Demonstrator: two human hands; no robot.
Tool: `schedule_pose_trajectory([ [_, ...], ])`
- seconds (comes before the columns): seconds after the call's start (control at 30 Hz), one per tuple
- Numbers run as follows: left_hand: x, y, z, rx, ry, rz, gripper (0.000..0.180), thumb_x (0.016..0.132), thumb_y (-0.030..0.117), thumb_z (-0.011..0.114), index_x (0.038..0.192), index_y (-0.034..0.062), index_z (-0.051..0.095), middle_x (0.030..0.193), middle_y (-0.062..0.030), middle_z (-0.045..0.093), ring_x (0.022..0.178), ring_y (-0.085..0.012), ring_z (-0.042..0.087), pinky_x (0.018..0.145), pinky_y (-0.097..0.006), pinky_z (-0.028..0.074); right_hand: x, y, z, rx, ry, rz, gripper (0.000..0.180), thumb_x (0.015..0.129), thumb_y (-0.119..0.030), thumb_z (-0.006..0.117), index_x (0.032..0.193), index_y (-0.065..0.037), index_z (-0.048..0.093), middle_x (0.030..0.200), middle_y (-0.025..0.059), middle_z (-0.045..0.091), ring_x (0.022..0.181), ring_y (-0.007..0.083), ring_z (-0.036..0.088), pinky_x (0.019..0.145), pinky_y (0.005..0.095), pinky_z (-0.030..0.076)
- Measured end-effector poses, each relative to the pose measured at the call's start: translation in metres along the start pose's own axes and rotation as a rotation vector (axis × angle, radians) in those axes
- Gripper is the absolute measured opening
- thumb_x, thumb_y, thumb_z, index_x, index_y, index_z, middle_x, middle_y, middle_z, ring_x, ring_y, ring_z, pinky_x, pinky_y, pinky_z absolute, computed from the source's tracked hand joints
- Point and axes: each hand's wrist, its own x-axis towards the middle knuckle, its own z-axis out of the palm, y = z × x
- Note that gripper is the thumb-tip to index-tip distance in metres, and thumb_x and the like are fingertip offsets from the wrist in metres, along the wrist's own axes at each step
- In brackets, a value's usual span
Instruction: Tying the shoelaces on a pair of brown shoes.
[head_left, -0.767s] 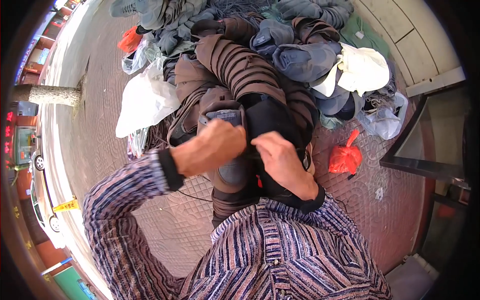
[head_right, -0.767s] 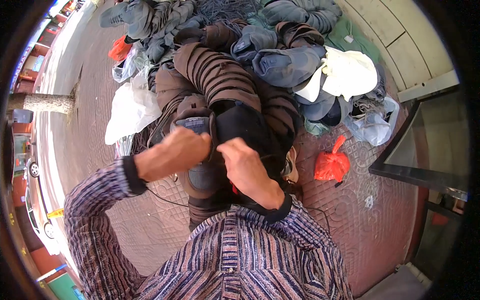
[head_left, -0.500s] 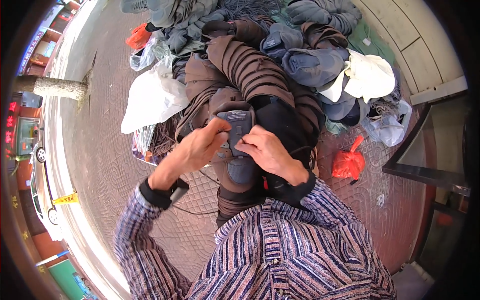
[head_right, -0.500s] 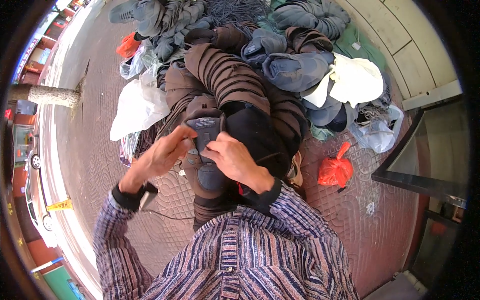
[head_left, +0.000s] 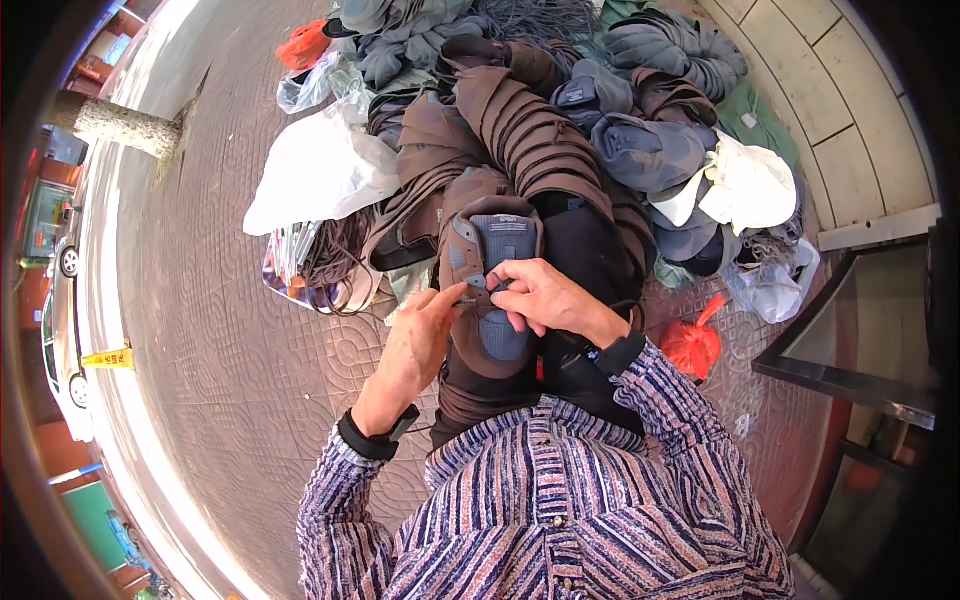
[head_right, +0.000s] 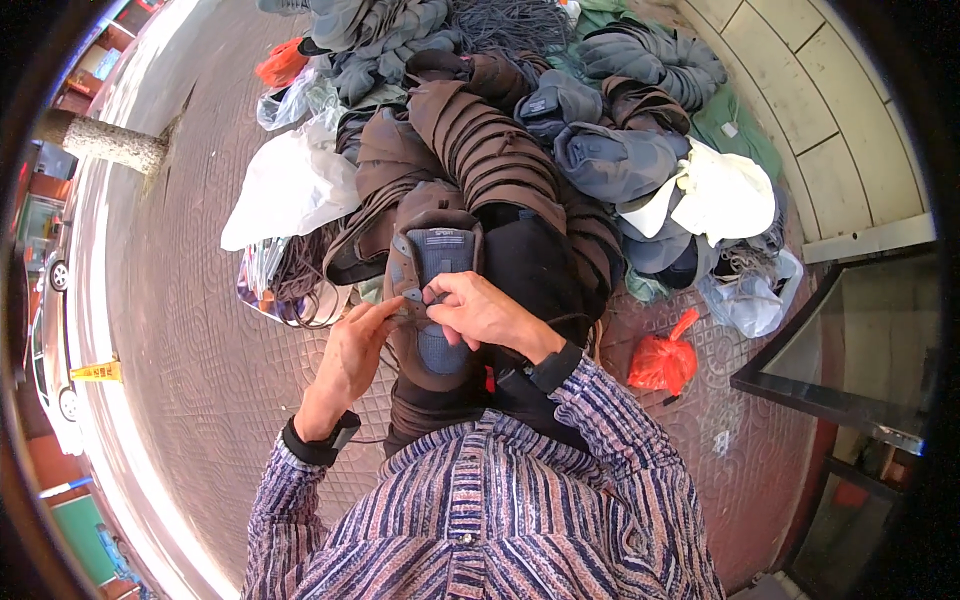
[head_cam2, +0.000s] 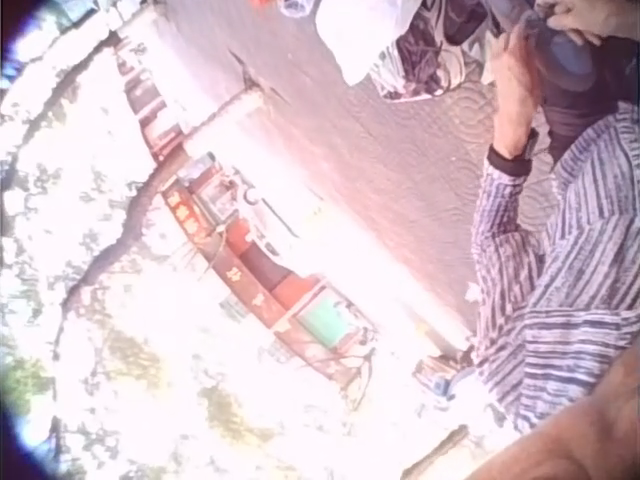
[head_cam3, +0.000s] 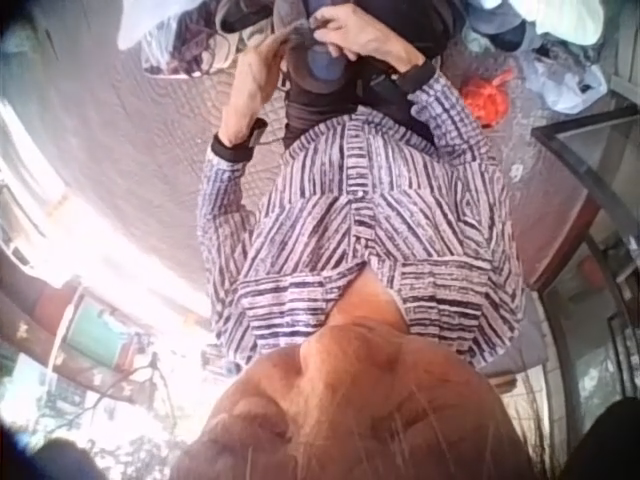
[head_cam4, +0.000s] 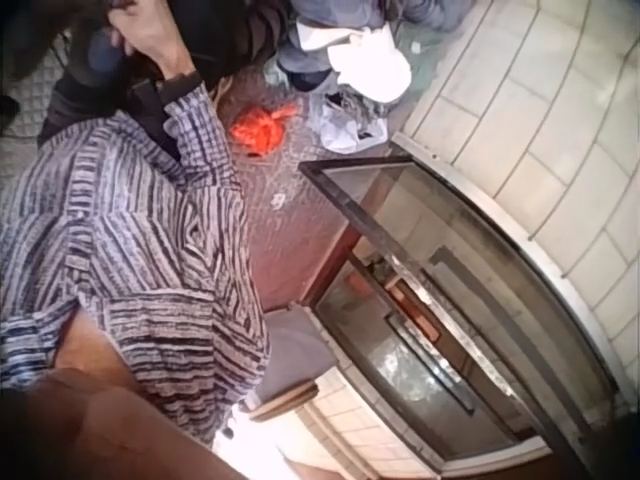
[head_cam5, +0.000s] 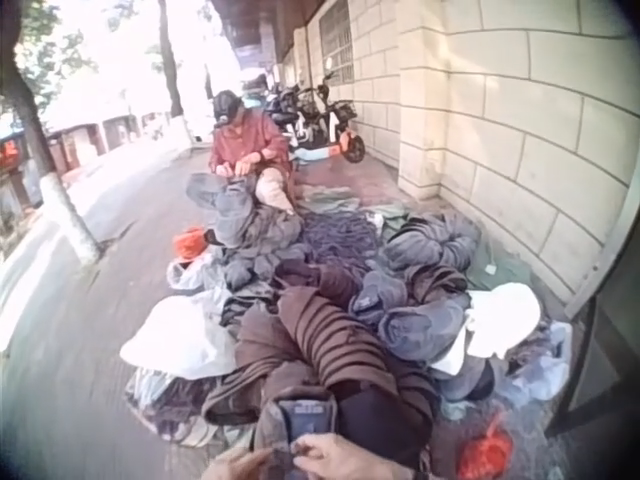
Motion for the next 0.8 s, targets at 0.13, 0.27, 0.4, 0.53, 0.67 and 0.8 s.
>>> schedule_pose_trajectory([
  [0.13,0.001,0.006,0.005,-0.230,0.072,-0.111,0.010,0.084,0.002,0.056,0.094,-0.0019,0.059,0.079,-0.0198,0.061,0.075,-0.0357,0.060,0.064,-0.040,0.047,0.003,-0.003,-0.007,-0.064,-0.055,0.035,0.025,0.087,-0.013,0.054,0.105,0.005,0.056,0.056,0.0054,0.057,0.038,0.0071,0.045,0.038,0.0220,0.035],
  [0.27,0.004,0.010,0.009,-0.119,0.028,-0.038,0.011,0.084,0.004,0.059,0.092,-0.0028,0.062,0.077,-0.0175,0.062,0.066,-0.0300,0.062,0.059,-0.034,0.047,0.004,0.001,-0.010,-0.037,-0.101,0.016,0.025,0.086,-0.013,0.055,0.103,0.004,0.058,0.055,0.0054,0.056,0.036,0.0076,0.044,0.036,0.0226,0.034],
  [0.4,0.004,0.014,0.011,-0.060,0.011,-0.090,0.009,0.082,0.004,0.059,0.087,-0.0021,0.062,0.073,-0.0191,0.062,0.063,-0.0303,0.062,0.057,-0.035,0.047,0.006,0.004,-0.011,-0.017,-0.111,0.000,0.025,0.086,-0.013,0.054,0.104,0.004,0.058,0.054,0.0054,0.056,0.035,0.0078,0.043,0.036,0.0231,0.033],
  [0.53,0.006,0.013,0.016,0.021,-0.090,-0.224,0.011,0.079,0.009,0.057,0.081,-0.0003,0.062,0.065,-0.0194,0.059,0.058,-0.0319,0.061,0.053,-0.036,0.046,0.004,0.004,-0.012,-0.015,-0.116,-0.007,0.026,0.086,-0.012,0.054,0.106,0.004,0.057,0.054,0.0057,0.056,0.035,0.0078,0.043,0.036,0.0230,0.033],
  [0.67,0.008,0.016,0.018,0.056,-0.071,-0.233,0.013,0.078,0.012,0.057,0.079,0.0007,0.061,0.065,-0.0192,0.059,0.057,-0.0331,0.061,0.052,-0.037,0.045,0.004,0.004,-0.015,-0.032,-0.148,-0.017,0.032,0.082,-0.010,0.051,0.109,0.006,0.055,0.055,0.0075,0.057,0.037,0.0094,0.045,0.037,0.0235,0.035],
  [0.8,0.006,0.015,0.024,0.078,-0.009,-0.243,0.011,0.077,0.012,0.056,0.078,0.0012,0.060,0.064,-0.0191,0.059,0.057,-0.0340,0.060,0.052,-0.038,0.045,0.008,0.006,-0.017,-0.037,-0.194,-0.040,0.036,0.079,-0.010,0.049,0.110,0.008,0.055,0.056,0.0093,0.058,0.037,0.0111,0.048,0.038,0.0244,0.038],
])
